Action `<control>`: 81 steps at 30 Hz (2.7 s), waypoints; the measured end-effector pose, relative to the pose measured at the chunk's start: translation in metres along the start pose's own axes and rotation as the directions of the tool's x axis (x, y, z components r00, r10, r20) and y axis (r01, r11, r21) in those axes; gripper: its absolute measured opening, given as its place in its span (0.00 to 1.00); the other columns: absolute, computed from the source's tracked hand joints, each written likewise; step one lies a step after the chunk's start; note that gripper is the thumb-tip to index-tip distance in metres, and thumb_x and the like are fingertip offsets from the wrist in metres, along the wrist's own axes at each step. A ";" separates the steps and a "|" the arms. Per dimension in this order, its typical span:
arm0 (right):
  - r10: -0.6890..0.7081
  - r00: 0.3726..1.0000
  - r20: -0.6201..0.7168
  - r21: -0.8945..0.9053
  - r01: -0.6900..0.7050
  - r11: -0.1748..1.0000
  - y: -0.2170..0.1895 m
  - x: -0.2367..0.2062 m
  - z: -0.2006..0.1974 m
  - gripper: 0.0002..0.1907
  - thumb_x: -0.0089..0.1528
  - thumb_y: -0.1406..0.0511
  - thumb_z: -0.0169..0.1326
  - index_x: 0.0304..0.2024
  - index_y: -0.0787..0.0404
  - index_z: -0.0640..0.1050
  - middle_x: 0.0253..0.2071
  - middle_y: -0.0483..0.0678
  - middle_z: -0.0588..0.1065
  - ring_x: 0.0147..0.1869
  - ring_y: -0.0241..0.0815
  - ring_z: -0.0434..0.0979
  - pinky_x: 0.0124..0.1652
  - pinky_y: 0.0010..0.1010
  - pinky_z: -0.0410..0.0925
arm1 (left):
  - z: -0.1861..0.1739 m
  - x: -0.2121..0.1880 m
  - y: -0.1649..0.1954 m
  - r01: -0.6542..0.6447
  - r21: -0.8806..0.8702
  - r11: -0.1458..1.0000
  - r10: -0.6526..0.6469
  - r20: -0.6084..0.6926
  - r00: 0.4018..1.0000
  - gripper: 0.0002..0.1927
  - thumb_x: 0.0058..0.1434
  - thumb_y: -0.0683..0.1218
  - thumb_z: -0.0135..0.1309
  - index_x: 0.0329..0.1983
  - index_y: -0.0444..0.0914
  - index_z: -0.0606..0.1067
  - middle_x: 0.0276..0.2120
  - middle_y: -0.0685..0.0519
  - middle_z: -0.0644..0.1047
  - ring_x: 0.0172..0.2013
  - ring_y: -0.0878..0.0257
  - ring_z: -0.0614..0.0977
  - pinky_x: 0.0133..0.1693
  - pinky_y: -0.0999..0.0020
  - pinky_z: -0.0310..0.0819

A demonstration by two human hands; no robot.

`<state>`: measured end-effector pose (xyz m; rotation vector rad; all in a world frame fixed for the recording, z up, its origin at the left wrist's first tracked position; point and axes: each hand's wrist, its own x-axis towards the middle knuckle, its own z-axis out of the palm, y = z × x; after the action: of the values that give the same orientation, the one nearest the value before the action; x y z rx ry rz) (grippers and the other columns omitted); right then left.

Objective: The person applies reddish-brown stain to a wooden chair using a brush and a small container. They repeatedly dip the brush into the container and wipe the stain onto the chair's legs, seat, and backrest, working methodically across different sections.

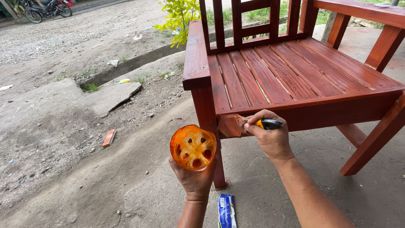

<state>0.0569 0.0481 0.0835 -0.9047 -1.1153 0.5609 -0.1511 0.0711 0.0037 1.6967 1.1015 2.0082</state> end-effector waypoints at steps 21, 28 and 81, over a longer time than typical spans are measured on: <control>0.288 0.949 -0.129 0.156 -0.267 0.951 0.091 -0.063 -0.041 0.07 0.58 0.74 0.62 0.30 0.59 0.77 0.38 0.48 0.81 0.45 0.41 0.83 0.49 0.34 0.80 | 0.010 -0.007 0.007 -0.013 -0.001 1.000 0.013 0.015 1.000 0.53 0.42 0.52 0.76 0.65 0.37 0.56 0.55 0.46 0.66 0.57 0.53 0.74 0.61 0.57 0.70; 0.291 0.951 -0.104 -0.272 -0.308 0.912 0.098 -0.067 -0.050 0.05 0.57 0.72 0.64 0.29 0.60 0.80 0.34 0.46 0.81 0.41 0.39 0.82 0.43 0.29 0.78 | 0.013 -0.013 0.001 -0.024 0.085 0.996 0.021 0.032 0.999 0.55 0.40 0.50 0.77 0.65 0.36 0.55 0.54 0.45 0.65 0.58 0.51 0.71 0.60 0.55 0.68; 0.110 0.993 0.043 0.168 -0.116 0.979 0.010 -0.047 -0.082 0.07 0.58 0.77 0.59 0.34 0.61 0.78 0.45 0.57 0.82 0.50 0.45 0.83 0.52 0.34 0.77 | -0.018 -0.053 -0.002 0.213 0.350 0.912 -0.331 0.323 0.887 0.61 0.35 0.50 0.77 0.70 0.43 0.53 0.61 0.43 0.62 0.64 0.46 0.62 0.63 0.48 0.60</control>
<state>0.1165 -0.0105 0.0378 -0.8159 -1.0331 0.7561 -0.1544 0.0312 -0.0351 1.8428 1.4648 1.3172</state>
